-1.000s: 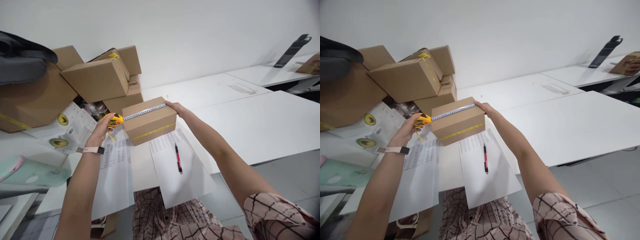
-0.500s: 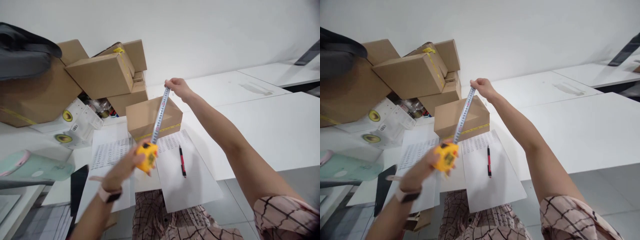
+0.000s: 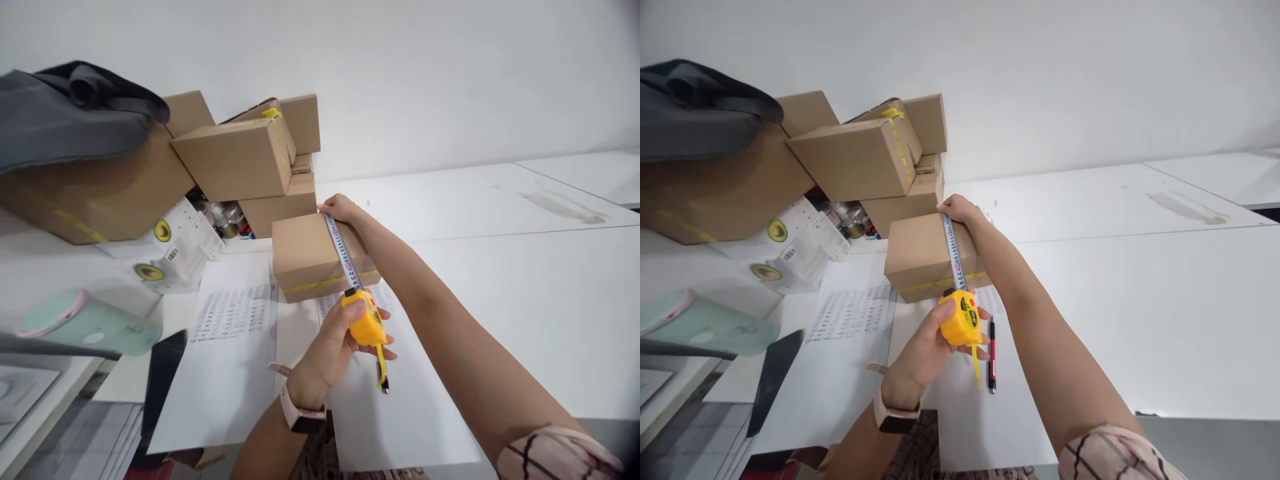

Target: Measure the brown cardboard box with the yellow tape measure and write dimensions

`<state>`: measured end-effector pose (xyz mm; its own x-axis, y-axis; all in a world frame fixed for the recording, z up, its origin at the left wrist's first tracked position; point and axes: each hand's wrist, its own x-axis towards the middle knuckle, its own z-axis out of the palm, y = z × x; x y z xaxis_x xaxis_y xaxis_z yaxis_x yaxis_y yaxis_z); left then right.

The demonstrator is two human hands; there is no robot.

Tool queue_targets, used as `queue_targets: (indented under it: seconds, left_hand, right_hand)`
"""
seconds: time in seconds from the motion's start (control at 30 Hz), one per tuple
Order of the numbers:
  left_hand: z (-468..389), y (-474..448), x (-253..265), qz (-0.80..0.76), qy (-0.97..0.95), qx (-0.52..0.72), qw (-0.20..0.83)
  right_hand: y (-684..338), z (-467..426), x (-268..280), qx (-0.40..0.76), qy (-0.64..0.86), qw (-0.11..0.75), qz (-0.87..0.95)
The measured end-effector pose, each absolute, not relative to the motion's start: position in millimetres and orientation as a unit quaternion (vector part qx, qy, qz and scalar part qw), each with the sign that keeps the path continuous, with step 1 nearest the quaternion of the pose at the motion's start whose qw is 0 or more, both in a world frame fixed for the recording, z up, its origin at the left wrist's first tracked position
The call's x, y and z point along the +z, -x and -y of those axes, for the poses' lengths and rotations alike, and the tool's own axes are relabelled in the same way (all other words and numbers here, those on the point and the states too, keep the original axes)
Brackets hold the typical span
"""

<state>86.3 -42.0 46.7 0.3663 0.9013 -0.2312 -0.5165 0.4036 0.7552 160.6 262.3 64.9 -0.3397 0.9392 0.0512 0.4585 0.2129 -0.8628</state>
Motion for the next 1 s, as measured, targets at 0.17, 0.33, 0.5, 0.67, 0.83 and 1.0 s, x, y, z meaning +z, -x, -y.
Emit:
queue_targets:
  seconds: [0.17, 0.33, 0.5, 0.67, 0.83, 1.0]
  left_hand:
    - [50, -94, 41, -0.334, -0.285, 0.462, 0.770]
    - [46, -94, 35, -0.364, -0.301, 0.456, 0.754]
    - [71, -58, 41, -0.384, -0.367, 0.478, 0.699]
    - [91, -3, 42, -0.471, -0.444, 0.574, 0.503]
    - [76, 20, 26, -0.536, -0.445, 0.605, 0.386]
    - [68, 12, 16, -0.529, -0.426, 0.601, 0.422]
  right_hand:
    - [-161, -269, 59, 0.314, 0.491, 0.286, 0.761]
    - [-161, -266, 63, 0.315, 0.480, 0.286, 0.767]
    - [-201, -245, 84, 0.375, 0.412, 0.471, 0.684]
    - [-271, -202, 76, 0.338, 0.472, 0.535, 0.614]
    - [-298, -158, 39, 0.372, 0.497, 0.459, 0.636]
    - [-286, -134, 24, 0.384, 0.463, 0.406, 0.688]
